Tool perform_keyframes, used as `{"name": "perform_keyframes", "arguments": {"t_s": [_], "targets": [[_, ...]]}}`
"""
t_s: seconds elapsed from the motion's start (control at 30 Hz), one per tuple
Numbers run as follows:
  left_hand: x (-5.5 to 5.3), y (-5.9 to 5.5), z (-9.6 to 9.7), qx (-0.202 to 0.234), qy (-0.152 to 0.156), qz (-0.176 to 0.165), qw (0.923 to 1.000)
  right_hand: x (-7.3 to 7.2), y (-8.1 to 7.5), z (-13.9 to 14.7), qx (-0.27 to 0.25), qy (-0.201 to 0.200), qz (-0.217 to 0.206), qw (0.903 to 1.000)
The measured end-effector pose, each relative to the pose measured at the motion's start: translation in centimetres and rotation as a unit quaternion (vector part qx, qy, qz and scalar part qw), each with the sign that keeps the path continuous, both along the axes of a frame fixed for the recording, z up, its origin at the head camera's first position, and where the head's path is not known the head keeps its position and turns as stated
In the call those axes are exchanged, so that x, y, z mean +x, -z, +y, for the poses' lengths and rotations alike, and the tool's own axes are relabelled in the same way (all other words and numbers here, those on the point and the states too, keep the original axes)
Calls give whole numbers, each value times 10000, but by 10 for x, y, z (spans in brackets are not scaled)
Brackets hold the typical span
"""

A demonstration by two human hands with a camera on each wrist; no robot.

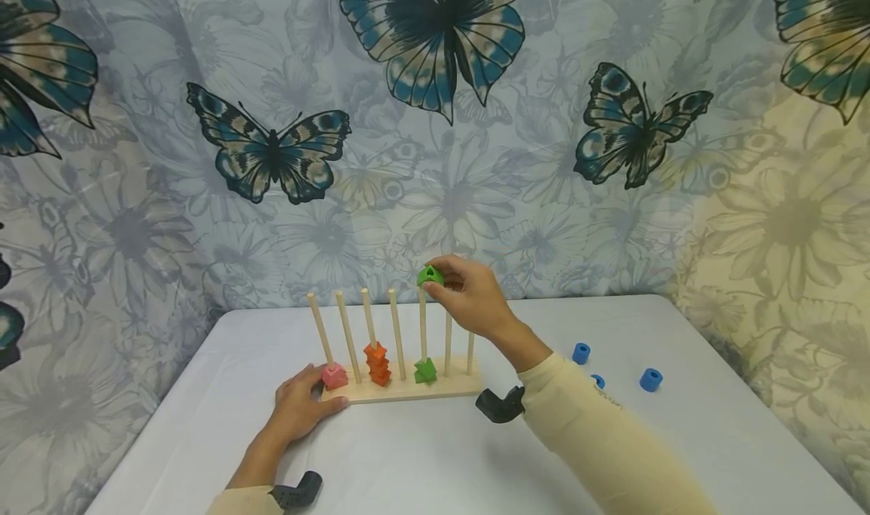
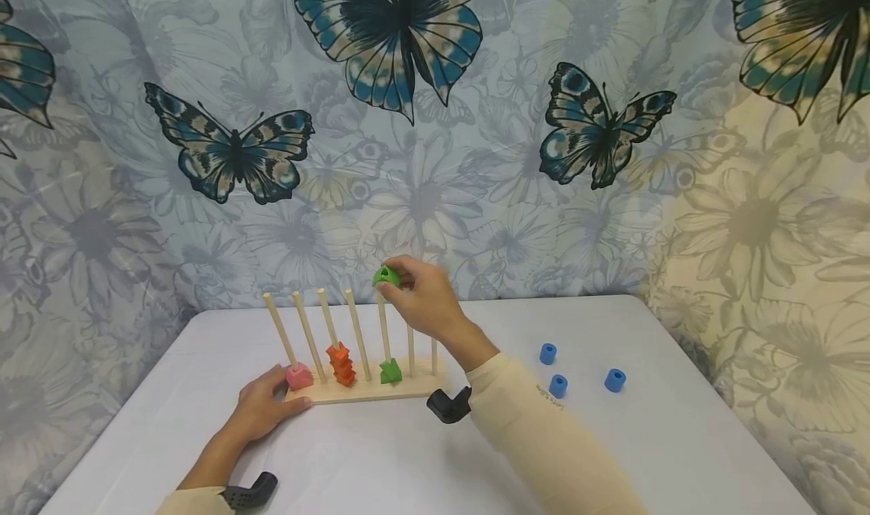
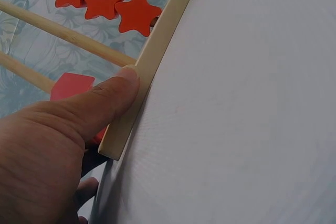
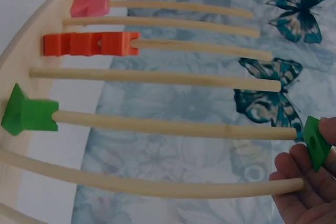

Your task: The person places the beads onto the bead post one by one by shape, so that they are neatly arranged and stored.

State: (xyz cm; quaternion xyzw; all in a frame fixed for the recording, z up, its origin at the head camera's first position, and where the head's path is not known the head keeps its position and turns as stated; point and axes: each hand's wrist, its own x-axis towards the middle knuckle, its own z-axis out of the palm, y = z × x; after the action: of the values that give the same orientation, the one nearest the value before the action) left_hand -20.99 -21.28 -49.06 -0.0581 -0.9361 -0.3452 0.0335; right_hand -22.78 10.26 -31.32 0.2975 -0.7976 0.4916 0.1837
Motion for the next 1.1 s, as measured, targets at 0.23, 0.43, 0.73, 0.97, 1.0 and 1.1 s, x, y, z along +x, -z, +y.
{"name": "perform_keyframes", "arguments": {"t_s": [0.23,0.43,0.73,0.97,1.0,1.1], "targets": [[-1,-1,2,-6,-13,7,10000,-4,7,-6,215,108,81,9997],[-1,-1,2,-12,-12,53,10000,-5,14,-9,134,126,-242,9995],[-2,1,0,-43,-3,37,10000,-7,27,-13,-218,188,-578,9979],[-1,0,0,-4,4,39,10000,-6,38,-17,-622,252,-626,9958],[-1,0,0,-3,6,41,10000,-6,40,-18,-688,244,-640,9953],[-1,0,0,-17,-3,47,10000,-6,45,-19,-879,285,-785,9926]]}}
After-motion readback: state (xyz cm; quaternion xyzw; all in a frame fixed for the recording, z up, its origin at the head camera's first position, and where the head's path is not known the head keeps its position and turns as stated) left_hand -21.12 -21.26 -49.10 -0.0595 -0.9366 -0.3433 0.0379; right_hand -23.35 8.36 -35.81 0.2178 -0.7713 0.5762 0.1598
